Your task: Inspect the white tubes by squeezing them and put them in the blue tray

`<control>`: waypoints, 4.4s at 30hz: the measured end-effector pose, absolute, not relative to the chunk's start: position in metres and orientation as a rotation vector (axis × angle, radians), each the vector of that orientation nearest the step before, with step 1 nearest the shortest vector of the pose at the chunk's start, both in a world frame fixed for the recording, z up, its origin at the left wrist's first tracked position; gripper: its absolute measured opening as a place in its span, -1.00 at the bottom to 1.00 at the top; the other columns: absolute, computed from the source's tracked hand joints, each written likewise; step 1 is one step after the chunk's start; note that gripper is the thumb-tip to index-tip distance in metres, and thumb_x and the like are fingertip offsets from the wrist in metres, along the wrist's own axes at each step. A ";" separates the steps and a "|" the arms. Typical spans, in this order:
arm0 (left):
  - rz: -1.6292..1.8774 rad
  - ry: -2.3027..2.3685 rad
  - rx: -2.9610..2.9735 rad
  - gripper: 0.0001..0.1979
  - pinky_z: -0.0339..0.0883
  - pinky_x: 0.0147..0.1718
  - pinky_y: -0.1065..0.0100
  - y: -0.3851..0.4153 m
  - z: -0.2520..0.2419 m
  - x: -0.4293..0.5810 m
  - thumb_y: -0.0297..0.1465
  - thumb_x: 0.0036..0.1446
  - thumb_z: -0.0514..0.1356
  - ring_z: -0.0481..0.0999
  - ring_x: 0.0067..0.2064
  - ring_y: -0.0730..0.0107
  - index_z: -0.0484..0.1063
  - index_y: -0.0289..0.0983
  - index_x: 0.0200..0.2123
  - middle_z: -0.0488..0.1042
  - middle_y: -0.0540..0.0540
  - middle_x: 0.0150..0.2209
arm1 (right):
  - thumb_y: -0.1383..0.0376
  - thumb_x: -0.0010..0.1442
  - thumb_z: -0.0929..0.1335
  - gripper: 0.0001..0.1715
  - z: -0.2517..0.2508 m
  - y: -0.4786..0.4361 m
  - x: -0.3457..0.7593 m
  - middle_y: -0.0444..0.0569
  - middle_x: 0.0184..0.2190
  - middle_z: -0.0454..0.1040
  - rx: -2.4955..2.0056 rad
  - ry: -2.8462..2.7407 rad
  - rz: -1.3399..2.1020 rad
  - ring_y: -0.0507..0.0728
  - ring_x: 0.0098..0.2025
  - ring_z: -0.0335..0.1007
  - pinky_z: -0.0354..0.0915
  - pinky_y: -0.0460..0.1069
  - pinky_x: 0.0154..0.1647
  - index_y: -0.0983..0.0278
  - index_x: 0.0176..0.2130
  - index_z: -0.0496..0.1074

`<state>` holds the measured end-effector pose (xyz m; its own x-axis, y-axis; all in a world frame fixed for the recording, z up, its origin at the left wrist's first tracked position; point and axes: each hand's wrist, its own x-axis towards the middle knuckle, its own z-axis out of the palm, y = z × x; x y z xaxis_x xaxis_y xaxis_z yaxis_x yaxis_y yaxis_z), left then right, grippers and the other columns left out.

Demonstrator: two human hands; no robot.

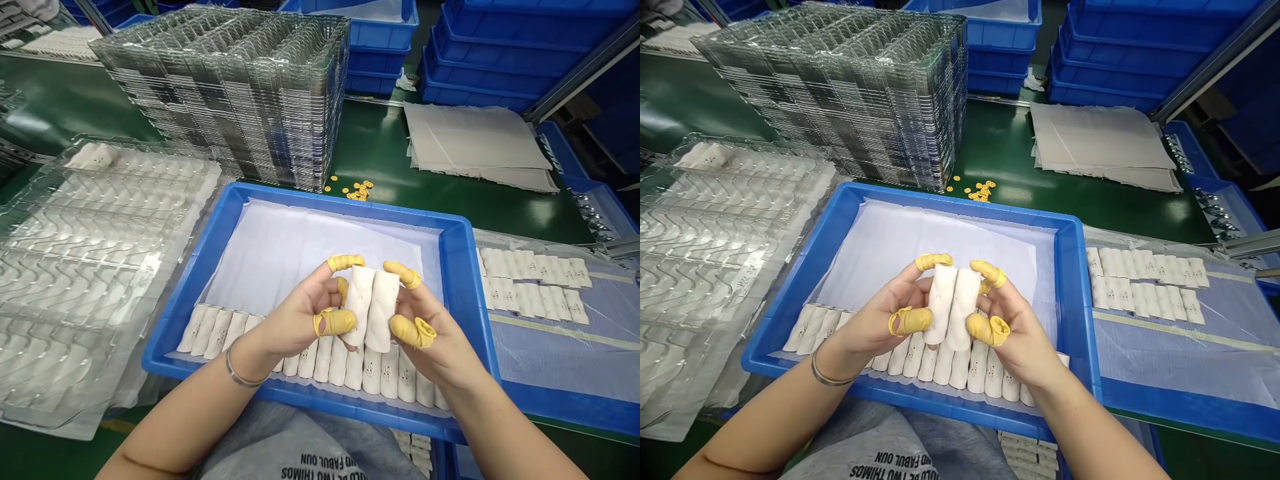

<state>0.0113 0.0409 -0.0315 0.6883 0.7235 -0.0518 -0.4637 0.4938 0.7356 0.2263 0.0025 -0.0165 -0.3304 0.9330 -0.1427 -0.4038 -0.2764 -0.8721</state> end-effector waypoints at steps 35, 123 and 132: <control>0.776 0.406 0.879 -0.45 0.51 -0.38 0.52 0.038 -0.031 0.012 -0.38 0.20 0.43 0.47 -0.22 0.41 0.42 -0.03 0.23 0.45 -0.05 -0.16 | -0.04 0.25 0.59 -0.48 -0.014 0.002 0.225 -0.10 -0.21 0.55 -0.985 -0.868 1.757 0.10 -0.34 0.48 0.42 -0.04 -0.38 -0.03 0.12 0.51; 0.683 0.496 0.961 -0.52 0.48 -0.36 0.46 0.040 -0.030 0.012 -0.23 0.27 0.39 0.44 -0.20 0.38 0.49 -0.03 0.24 0.43 -0.10 -0.13 | 0.07 0.13 0.67 -0.52 -0.015 0.004 0.216 -0.22 -0.26 0.52 -1.018 -0.668 1.835 0.02 -0.43 0.38 0.36 -0.08 -0.40 0.02 -0.07 0.49; 0.717 0.566 0.888 -0.40 0.41 -0.30 0.43 0.041 -0.031 0.013 -0.21 0.17 0.47 0.50 -0.23 0.41 0.44 -0.10 0.25 0.50 -0.07 -0.15 | 0.21 0.25 0.62 -0.53 -0.011 0.000 0.220 -0.16 -0.19 0.48 -0.888 -0.741 1.865 0.03 -0.28 0.47 0.45 -0.13 -0.35 -0.10 0.10 0.60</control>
<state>0.0135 0.0414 -0.0312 0.6362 0.7574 -0.1471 -0.3191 0.4319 0.8436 0.2199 0.0003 -0.0110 -0.3251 0.9062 -0.2703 -0.4733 -0.4034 -0.7831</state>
